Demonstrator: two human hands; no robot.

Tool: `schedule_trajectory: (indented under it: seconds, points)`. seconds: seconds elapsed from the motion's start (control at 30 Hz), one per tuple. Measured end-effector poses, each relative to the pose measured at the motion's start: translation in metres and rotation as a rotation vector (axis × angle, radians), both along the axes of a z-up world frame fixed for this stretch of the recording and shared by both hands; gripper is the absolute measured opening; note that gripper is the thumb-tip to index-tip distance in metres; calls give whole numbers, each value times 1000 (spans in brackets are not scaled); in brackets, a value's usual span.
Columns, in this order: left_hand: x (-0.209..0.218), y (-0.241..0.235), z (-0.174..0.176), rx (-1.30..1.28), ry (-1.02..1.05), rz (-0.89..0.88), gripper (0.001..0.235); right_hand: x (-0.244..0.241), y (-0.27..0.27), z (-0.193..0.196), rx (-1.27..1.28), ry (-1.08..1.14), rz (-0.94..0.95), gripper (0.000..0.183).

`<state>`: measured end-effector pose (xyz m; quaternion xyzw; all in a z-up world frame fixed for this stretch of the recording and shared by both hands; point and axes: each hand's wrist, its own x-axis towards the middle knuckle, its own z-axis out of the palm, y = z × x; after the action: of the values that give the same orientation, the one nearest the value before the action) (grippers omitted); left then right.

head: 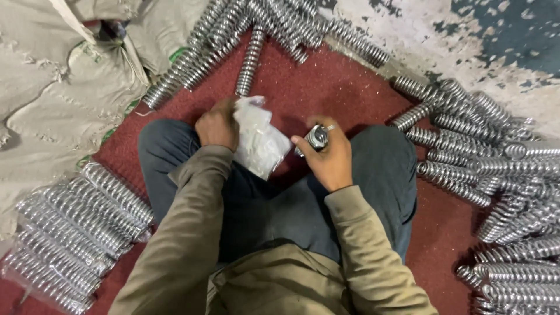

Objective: The person picks up metal springs individually from the floor and places them into plastic bags.

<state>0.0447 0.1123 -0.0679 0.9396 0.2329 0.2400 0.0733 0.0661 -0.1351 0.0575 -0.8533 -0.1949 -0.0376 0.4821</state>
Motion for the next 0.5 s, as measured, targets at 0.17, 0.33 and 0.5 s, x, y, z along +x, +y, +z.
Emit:
schedule_trajectory:
  seconds: [0.17,0.33,0.5]
  points:
    - [-47,-82,115,-320,-450,-567,15,-8,-10,38,121,-324,202,36]
    - [-89,-137,139,-1604,-345,-592,27,-34,-51,30,124,-308,66,23]
    - [-92,-176,118,-1686,-560,-634,21,-61,-61,16,82,-98,26,5]
